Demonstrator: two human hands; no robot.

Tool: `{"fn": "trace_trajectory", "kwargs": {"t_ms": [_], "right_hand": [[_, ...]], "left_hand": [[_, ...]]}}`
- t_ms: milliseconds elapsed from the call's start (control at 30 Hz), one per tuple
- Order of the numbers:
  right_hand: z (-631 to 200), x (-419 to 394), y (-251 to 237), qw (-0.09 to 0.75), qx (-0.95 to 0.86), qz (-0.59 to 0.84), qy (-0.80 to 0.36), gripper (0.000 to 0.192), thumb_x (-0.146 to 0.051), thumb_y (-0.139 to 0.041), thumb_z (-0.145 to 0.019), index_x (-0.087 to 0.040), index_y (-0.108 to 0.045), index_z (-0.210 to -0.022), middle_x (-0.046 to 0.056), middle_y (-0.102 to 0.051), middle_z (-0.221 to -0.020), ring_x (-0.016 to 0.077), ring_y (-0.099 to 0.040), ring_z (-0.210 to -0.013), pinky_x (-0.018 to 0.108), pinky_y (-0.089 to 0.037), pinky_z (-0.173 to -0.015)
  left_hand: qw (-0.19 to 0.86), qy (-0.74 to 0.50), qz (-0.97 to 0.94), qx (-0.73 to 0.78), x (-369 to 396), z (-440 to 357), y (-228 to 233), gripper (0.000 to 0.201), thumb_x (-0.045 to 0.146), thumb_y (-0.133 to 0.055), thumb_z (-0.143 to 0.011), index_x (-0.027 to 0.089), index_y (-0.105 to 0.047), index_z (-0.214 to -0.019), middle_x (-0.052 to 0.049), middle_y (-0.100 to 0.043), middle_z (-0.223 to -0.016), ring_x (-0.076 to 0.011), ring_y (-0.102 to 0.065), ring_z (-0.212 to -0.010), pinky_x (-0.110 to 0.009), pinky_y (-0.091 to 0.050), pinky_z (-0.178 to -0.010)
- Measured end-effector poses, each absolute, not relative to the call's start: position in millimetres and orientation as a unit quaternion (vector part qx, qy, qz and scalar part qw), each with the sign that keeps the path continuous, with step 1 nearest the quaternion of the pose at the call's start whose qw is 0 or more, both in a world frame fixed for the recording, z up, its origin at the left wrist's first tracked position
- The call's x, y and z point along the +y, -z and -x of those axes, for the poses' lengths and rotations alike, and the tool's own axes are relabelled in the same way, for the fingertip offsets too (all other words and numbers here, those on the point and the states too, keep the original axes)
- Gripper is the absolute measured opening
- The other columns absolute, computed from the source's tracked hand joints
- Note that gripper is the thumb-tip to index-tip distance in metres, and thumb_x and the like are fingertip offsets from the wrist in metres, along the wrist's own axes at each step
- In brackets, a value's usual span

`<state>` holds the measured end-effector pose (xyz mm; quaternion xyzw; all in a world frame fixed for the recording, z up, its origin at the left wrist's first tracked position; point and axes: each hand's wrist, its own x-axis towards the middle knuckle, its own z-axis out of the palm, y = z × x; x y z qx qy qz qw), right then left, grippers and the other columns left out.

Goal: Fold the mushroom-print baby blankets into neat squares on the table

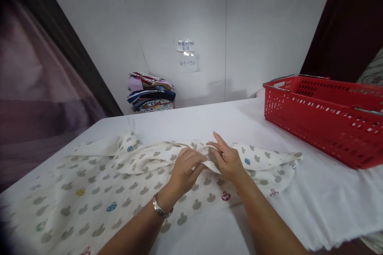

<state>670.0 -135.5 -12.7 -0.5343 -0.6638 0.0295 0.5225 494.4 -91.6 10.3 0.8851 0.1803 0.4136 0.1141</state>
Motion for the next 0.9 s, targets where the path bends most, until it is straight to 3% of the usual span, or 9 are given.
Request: {"fn": "trace_trajectory", "kwargs": {"t_ms": [100,200,267,400,533,633,900], "right_hand": [[-665,-139,11,0.507,-0.672,0.529,-0.103,0.053,-0.030,-0.045,-0.091,-0.022,-0.034,-0.142,0.003,-0.070,-0.104,0.0177,-0.065,-0.090,0.031,-0.052,-0.085],[-663,-141,10,0.482,-0.680,0.534,-0.142,0.054,-0.029,-0.042,-0.092,-0.024,-0.030,-0.144,0.003,-0.070,-0.103,0.0126,-0.062,-0.064,0.027,-0.054,-0.069],[-663,-143,8,0.462,-0.697,0.528,-0.145,0.053,-0.028,-0.039,-0.093,-0.025,-0.028,-0.145,0.004,-0.068,-0.108,0.0104,-0.058,-0.057,0.025,-0.052,-0.063],[-662,-144,7,0.433,-0.741,0.501,-0.110,0.060,-0.028,-0.045,-0.091,-0.025,-0.024,-0.146,0.006,-0.066,-0.114,0.0127,-0.061,-0.068,0.027,-0.052,-0.072],[-663,-142,12,0.423,-0.751,0.501,-0.078,0.063,-0.023,-0.048,-0.088,-0.025,-0.023,-0.146,0.006,-0.066,-0.113,0.0128,-0.061,-0.068,0.028,-0.053,-0.068],[-664,-140,16,0.445,-0.749,0.486,-0.066,0.061,-0.018,-0.042,-0.088,-0.026,-0.023,-0.146,0.006,-0.064,-0.117,0.0138,-0.063,-0.078,0.029,-0.053,-0.076],[-665,-139,14,0.468,-0.747,0.473,-0.018,0.059,-0.017,-0.043,-0.088,-0.025,-0.029,-0.145,0.006,-0.065,-0.112,0.0172,-0.064,-0.090,0.033,-0.053,-0.081]], "left_hand": [[0.183,-0.413,-0.856,0.250,-88,-496,-9,0.013,0.016,-0.054,-0.082,0.024,-0.063,-0.084,0.001,-0.064,-0.074,-0.0148,-0.057,-0.073,-0.032,-0.041,-0.075],[0.278,-0.414,-0.817,0.289,-87,-498,-8,0.012,0.019,-0.054,-0.082,0.023,-0.065,-0.078,0.001,-0.063,-0.070,-0.0141,-0.056,-0.067,-0.029,-0.043,-0.068],[0.320,-0.416,-0.794,0.307,-87,-499,-8,0.013,0.020,-0.054,-0.080,0.022,-0.065,-0.075,0.001,-0.062,-0.069,-0.0136,-0.055,-0.066,-0.027,-0.043,-0.064],[0.331,-0.433,-0.769,0.334,-88,-499,-9,0.013,0.018,-0.058,-0.077,0.021,-0.064,-0.066,0.001,-0.058,-0.069,-0.0143,-0.054,-0.071,-0.028,-0.044,-0.068],[0.351,-0.449,-0.754,0.328,-84,-498,-6,0.010,0.018,-0.061,-0.075,0.021,-0.066,-0.067,-0.004,-0.061,-0.094,-0.0183,-0.056,-0.093,-0.032,-0.046,-0.080],[0.370,-0.442,-0.753,0.317,-81,-498,-5,0.008,0.020,-0.063,-0.075,0.021,-0.067,-0.069,-0.005,-0.061,-0.106,-0.0213,-0.053,-0.107,-0.036,-0.044,-0.088],[0.410,-0.437,-0.754,0.270,-79,-498,-5,0.007,0.026,-0.064,-0.078,0.021,-0.065,-0.073,-0.003,-0.062,-0.089,-0.0171,-0.057,-0.088,-0.030,-0.047,-0.077]]}}
